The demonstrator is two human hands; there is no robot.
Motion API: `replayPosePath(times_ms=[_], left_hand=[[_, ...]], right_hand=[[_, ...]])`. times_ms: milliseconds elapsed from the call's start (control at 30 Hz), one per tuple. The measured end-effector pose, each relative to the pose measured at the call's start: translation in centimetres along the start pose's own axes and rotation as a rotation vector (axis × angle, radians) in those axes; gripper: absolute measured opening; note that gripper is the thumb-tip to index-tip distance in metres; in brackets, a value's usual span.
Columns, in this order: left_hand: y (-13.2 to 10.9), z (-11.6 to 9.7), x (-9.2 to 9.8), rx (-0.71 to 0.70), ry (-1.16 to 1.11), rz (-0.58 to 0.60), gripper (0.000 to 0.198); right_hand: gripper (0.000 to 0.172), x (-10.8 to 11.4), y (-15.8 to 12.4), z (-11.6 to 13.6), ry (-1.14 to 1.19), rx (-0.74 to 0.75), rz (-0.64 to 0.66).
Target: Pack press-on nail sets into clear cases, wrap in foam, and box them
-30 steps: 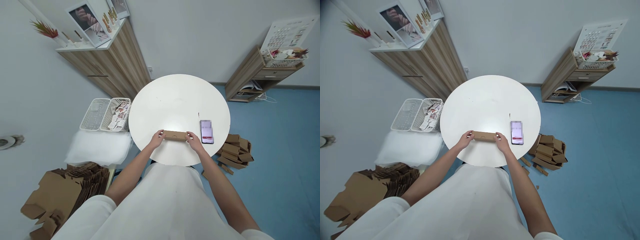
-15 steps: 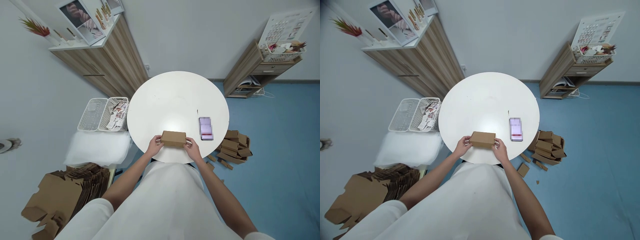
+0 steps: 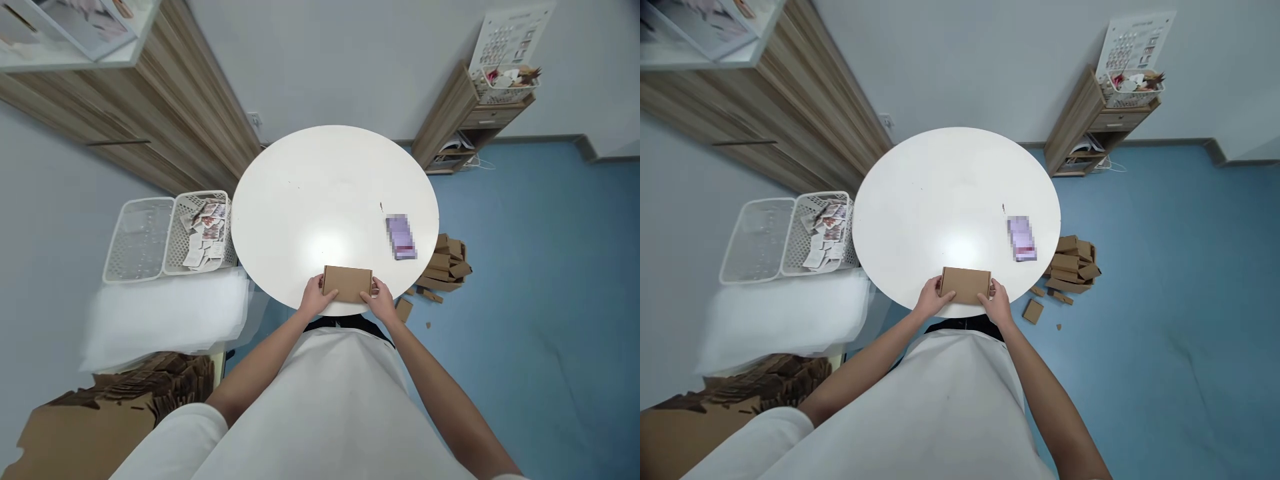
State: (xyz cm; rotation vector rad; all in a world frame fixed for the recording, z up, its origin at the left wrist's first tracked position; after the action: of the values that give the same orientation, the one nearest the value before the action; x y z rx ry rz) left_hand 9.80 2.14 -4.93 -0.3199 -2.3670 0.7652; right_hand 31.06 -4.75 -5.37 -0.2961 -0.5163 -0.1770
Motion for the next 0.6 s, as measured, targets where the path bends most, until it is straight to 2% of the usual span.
replayPosePath(times_ms=[167, 367, 467, 600], left_hand=[[0.2, -0.5, -0.4, -0.022, 0.135, -0.025, 0.064], [-0.1, -1.7, -0.5, -0.075, 0.231, -0.029, 0.062], [-1.0, -3.1, -1.7, -0.107, 0.272, -0.004, 0.060], [-2.6, -6.4, -6.4, -0.154, 0.309, 0.145, 0.059]], right_hand=[[0.062, -0.5, -0.4, 0.4, -0.207, -0.043, 0.043], [0.071, 0.2, -0.9, 1.2, -0.213, -0.052, 0.046], [0.067, 2.5, -2.2, 0.4, -0.152, -0.059, -0.017], [0.062, 7.9, -4.4, -2.3, -0.086, -0.104, -0.182]])
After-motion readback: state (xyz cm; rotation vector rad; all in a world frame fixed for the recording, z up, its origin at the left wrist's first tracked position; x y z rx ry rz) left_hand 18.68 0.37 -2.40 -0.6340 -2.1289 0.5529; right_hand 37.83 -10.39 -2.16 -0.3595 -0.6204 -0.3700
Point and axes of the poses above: each hand's wrist, its own y-axis towards the middle knuckle, its own x-axis out of the back of the hand, z = x × y, the point moved 10 cm from there along y, towards the middle knuckle, and after that the axes turned 15 degrees about x, right-handed, at the moved point
